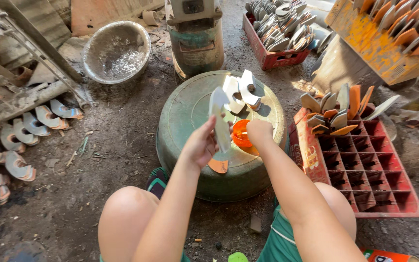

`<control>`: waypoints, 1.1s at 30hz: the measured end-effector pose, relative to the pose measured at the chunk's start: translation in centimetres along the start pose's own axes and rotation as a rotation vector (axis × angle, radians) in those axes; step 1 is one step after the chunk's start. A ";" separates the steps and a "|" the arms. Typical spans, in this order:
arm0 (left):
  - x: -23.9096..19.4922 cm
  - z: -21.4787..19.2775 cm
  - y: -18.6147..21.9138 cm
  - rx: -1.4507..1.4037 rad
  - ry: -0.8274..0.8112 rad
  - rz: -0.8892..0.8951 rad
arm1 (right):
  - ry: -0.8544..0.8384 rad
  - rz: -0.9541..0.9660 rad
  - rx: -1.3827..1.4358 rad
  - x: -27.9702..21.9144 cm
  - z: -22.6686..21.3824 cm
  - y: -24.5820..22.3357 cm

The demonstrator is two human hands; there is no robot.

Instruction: The person sits on the ground and paints curved metal pieces with orange paint using a small brush. They dip the brush into a small container of paint, apply it to the metal pieces, and place the painted pieces into a red crate.

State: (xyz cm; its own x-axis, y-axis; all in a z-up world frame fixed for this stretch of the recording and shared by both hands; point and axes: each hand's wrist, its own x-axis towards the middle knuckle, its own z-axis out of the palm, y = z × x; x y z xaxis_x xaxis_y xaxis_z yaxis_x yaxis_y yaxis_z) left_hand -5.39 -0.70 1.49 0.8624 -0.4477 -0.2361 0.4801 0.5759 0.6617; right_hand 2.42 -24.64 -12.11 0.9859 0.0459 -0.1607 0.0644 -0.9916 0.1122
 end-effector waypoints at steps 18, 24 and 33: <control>1.5 -7.0 -10.4 -0.432 0.035 -0.027 | -0.258 0.281 1.098 -8.8 -9.1 10.7; 2.2 -6.5 -11.4 -0.429 0.005 -0.020 | -0.140 0.215 1.269 -10.9 -11.7 9.4; 2.9 -5.8 -12.2 -0.283 -0.055 -0.049 | 0.118 0.086 1.032 -10.9 -7.5 5.3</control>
State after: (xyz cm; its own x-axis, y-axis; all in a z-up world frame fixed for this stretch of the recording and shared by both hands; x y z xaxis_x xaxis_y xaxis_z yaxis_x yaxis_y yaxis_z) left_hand -7.84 -5.05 -11.35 0.8309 -0.5116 -0.2188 0.5532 0.7170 0.4240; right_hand -6.87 -29.51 -2.44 0.9933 -0.0737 -0.0888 -0.1153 -0.6110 -0.7832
